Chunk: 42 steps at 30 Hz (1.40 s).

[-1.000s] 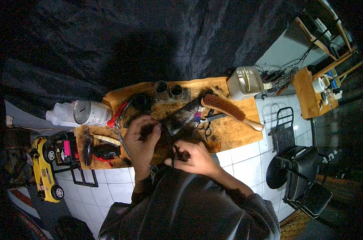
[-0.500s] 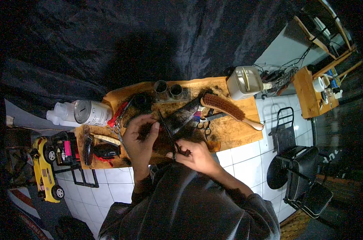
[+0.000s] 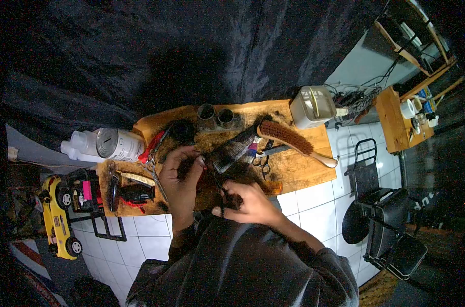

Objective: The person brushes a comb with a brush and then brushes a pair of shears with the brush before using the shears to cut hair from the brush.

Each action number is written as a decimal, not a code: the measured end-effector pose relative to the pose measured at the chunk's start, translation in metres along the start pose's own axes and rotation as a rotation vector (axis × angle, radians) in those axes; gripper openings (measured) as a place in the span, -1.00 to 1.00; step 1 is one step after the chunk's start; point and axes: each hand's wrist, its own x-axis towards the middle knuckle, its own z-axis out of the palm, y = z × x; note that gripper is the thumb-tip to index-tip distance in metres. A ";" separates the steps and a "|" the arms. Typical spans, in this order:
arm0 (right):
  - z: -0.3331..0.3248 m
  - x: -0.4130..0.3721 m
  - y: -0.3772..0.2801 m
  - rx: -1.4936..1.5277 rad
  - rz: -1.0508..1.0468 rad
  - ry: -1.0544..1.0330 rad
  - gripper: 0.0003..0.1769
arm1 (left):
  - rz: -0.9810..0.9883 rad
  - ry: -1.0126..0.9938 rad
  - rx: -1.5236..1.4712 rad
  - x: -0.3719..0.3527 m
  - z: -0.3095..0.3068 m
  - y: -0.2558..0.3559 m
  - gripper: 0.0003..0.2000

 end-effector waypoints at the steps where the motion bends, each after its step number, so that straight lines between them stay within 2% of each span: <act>1: -0.001 0.000 -0.001 -0.008 0.019 -0.004 -0.59 | 0.003 -0.018 -0.008 -0.001 0.000 -0.003 -0.77; 7: -0.001 0.001 0.001 0.032 0.022 0.040 -0.60 | 0.036 -0.084 0.046 -0.003 0.003 0.005 -0.75; 13: 0.001 0.002 0.005 -0.024 -0.062 0.097 -0.60 | 0.025 -0.097 0.073 -0.003 0.003 0.000 -0.75; 16: 0.000 0.002 0.003 -0.044 -0.076 0.101 -0.62 | -0.043 -0.091 0.013 -0.003 0.002 -0.001 -0.75; 19: 0.002 0.002 0.001 -0.001 -0.023 0.087 -0.74 | -0.015 -0.078 0.052 -0.002 0.001 0.000 -0.76; 28: 0.003 0.002 -0.001 -0.009 0.021 0.081 -0.77 | -0.054 -0.071 0.011 -0.001 0.000 -0.001 -0.77; 31: 0.003 0.002 0.003 0.007 0.062 0.065 -0.77 | -0.051 -0.003 0.005 0.000 0.002 0.003 -0.77; 34: 0.000 0.004 0.005 0.088 -0.005 0.039 -0.72 | 0.040 0.040 0.023 0.003 0.002 -0.001 -0.80; 40: -0.005 -0.001 0.006 -0.020 0.021 -0.042 -0.64 | 0.046 -0.043 0.105 0.005 -0.006 0.000 -0.89; 42: -0.004 -0.002 0.005 -0.027 0.021 -0.014 -0.64 | 0.050 -0.051 0.104 0.007 -0.008 -0.004 -0.89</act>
